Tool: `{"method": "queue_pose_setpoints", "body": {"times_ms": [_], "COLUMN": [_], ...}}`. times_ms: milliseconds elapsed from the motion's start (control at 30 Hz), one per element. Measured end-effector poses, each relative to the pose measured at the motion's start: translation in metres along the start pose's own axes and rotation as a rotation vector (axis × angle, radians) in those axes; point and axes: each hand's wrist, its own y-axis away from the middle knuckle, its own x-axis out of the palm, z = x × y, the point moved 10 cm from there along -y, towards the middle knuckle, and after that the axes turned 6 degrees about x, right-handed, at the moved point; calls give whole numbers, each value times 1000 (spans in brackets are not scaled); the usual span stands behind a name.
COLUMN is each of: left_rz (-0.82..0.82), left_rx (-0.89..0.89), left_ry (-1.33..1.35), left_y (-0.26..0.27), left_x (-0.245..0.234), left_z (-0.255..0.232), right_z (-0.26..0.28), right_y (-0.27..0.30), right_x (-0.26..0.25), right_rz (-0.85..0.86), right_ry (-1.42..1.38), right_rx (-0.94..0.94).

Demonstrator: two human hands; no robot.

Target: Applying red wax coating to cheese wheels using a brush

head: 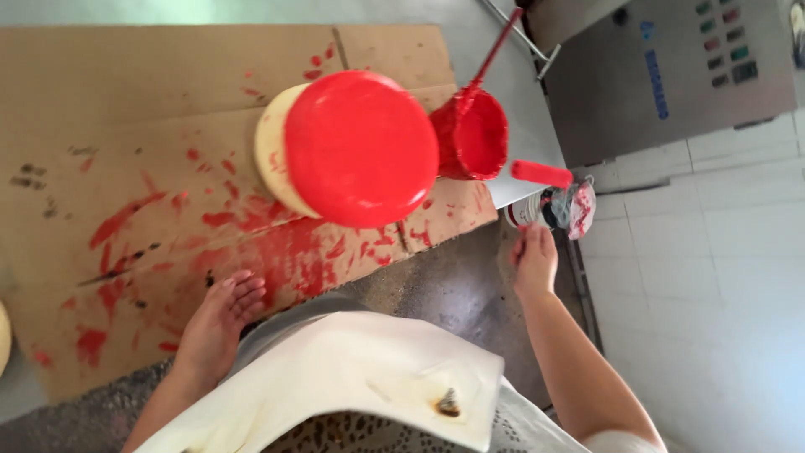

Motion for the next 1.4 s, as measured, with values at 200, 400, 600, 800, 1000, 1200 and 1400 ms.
{"method": "queue_pose_setpoints", "body": {"times_ms": [200,400,600,800,1000,1200,1400], "left_rz": [-104,-134,-131,-145,-137,-134,-134], "left_rx": [-19,22,78,128,178,172,191], "left_ry": [-127,-296,-280,-175,-23,174,316], "left_y": [13,30,5,-8,-21,-41,-28], "left_x": [43,92,107,134,140,145,182], "left_z": [-20,-60,-56,-44,-26,-5,-16], "right_z": [-41,-81,-122,-125,-78,90,88], "right_y": [-69,-95,-109,-106,-81,-47,-57], "right_x": [37,75,90,90,43,157,321], "right_rz": [-16,101,176,274,228,759,1249], "right_ry": [208,387,299,521,431,-60,121], "right_rx": [-187,-218,-317,-442,-662,-499,252]}}
